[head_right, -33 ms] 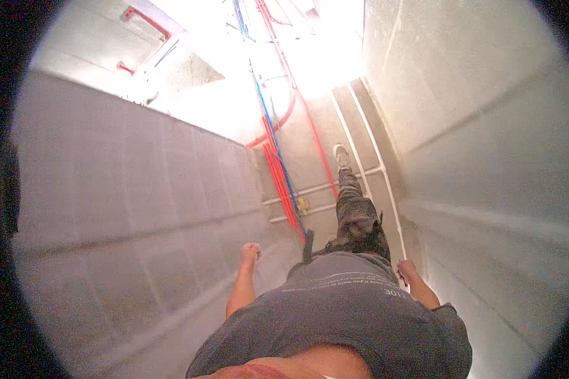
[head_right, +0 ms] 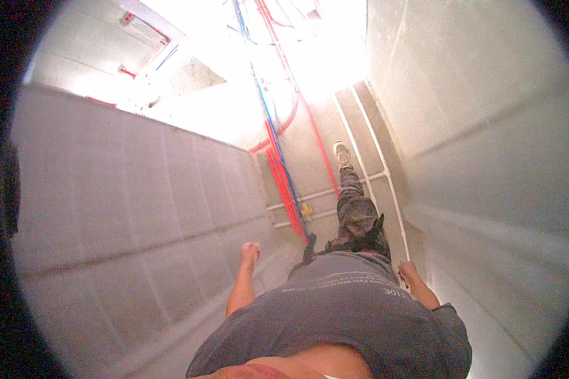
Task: The person walks through a construction room and uses a power drill to fasten white conduits to the ceiling. They also handle red and blue conduits, a cardboard box, and a roll of tape while working overhead.
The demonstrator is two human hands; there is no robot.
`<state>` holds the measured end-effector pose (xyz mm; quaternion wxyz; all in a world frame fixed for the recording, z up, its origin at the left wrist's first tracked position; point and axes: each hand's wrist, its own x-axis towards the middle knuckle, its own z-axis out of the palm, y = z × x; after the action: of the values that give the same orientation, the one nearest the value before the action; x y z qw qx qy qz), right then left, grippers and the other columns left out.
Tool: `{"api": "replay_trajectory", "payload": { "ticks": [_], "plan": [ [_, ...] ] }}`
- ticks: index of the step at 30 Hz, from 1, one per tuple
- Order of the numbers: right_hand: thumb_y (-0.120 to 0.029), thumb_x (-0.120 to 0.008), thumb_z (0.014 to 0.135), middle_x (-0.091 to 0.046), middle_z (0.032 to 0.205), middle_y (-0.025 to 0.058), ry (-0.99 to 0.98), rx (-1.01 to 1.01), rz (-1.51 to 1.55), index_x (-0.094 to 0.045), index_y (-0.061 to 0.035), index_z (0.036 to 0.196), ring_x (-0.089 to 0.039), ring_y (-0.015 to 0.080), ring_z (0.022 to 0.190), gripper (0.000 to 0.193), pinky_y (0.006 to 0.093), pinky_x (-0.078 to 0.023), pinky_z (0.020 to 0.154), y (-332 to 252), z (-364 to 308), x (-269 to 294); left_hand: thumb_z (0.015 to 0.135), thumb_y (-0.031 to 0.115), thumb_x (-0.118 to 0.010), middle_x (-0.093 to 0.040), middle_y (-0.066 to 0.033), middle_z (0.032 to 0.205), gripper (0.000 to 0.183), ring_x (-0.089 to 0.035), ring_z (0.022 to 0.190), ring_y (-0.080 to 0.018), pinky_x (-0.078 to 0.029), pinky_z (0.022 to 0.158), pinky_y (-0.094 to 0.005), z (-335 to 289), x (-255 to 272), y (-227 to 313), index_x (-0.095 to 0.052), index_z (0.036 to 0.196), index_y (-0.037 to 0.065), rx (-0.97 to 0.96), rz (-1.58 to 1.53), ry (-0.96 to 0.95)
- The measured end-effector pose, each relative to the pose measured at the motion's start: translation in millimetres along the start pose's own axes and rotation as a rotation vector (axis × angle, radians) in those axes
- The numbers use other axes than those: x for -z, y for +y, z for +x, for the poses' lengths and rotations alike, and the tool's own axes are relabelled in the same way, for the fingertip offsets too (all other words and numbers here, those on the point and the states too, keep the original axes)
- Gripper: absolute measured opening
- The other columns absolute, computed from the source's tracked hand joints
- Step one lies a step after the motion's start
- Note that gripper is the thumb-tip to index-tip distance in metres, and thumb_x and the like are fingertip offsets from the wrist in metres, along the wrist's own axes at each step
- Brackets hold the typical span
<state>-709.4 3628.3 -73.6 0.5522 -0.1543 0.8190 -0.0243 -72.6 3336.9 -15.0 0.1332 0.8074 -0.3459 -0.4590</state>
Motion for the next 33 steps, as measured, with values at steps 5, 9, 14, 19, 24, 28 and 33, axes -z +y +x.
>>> {"api": "replay_trajectory", "payload": {
  "ticks": [5, 9, 14, 19, 24, 28, 33],
  "plan": [
    [-0.020, -0.058, 0.094, -0.059, 0.063, 0.0103, -0.170, 0.053, -0.020, -0.063, -0.0013, 0.081, -0.055, 0.0247, 0.051, 0.024, 0.0431, -0.045, 0.049, -257, 100, 16, 0.093, 0.018, -0.064, -0.065, -0.0050, 0.071, 0.016, -0.062, 0.063, -0.0157, -0.049, 0.054, -0.0332, 155, 26, 83, -0.070, 0.087, 0.005, -0.122, 0.139, 0.106],
    [-0.020, -0.057, 0.094, -0.057, 0.061, 0.0088, -0.085, 0.182, 0.139, -0.060, -0.0016, 0.078, -0.050, 0.0216, 0.044, 0.025, 0.0419, -0.041, 0.042, -486, 164, 107, 0.094, 0.023, -0.063, -0.071, -0.0103, 0.084, 0.022, -0.068, 0.077, -0.0238, -0.053, 0.069, -0.0410, 179, -6, 194, -0.074, 0.094, 0.003, 0.041, 0.336, -0.183],
    [-0.022, -0.055, 0.096, -0.056, 0.061, 0.0078, 0.077, 0.452, 0.194, -0.057, -0.0028, 0.075, -0.047, 0.0182, 0.042, 0.029, 0.0375, -0.038, 0.037, -797, 200, 217, 0.091, 0.029, -0.063, -0.073, -0.0121, 0.081, 0.031, -0.070, 0.077, -0.0248, -0.052, 0.070, -0.0432, 199, 12, 352, -0.076, 0.093, 0.001, -0.104, 0.534, -0.262],
    [-0.028, -0.053, 0.098, -0.057, 0.060, 0.0065, 0.129, 0.566, 0.222, -0.058, -0.0033, 0.076, -0.047, 0.0187, 0.040, 0.033, 0.0370, -0.038, 0.038, -1009, 232, 217, 0.090, 0.030, -0.064, -0.076, -0.0072, 0.094, 0.022, -0.072, 0.090, -0.0287, -0.055, 0.077, -0.0432, 336, 41, 354, -0.079, 0.098, 0.015, -0.396, 1.106, -0.357],
    [-0.031, -0.067, 0.088, -0.070, 0.075, 0.0150, 0.556, 1.173, -1.098, -0.074, -0.0091, 0.082, -0.070, 0.0294, 0.075, 0.024, 0.0460, -0.054, 0.064, -1040, 340, 175, 0.092, 0.029, -0.063, -0.073, -0.0104, 0.089, 0.027, -0.071, 0.089, -0.0284, -0.055, 0.079, -0.0437, 504, 57, 502, -0.074, 0.105, 0.008, -0.529, 1.048, -0.372],
    [-0.020, -0.069, 0.088, -0.075, 0.088, 0.0169, -0.211, 0.797, -1.548, -0.076, -0.0030, 0.089, -0.074, 0.0276, 0.081, 0.019, 0.0461, -0.058, 0.064, -1084, 330, 106, 0.093, 0.027, -0.063, -0.072, -0.0130, 0.085, 0.032, -0.070, 0.088, -0.0282, -0.055, 0.080, -0.0441, 619, 92, 644, -0.071, 0.111, 0.002, -0.574, 1.048, -0.356],
    [-0.024, -0.065, 0.089, -0.074, 0.088, 0.0206, 0.005, 0.180, -0.231, -0.075, 0.0022, 0.095, -0.074, 0.0289, 0.081, 0.028, 0.0445, -0.055, 0.067, -1223, 305, 59, 0.095, 0.020, -0.061, -0.066, -0.0085, 0.076, 0.024, -0.062, 0.066, -0.0165, -0.049, 0.059, -0.0316, 815, 189, 753, -0.068, 0.101, -0.002, -0.225, 0.066, 0.003]
  ]
}}
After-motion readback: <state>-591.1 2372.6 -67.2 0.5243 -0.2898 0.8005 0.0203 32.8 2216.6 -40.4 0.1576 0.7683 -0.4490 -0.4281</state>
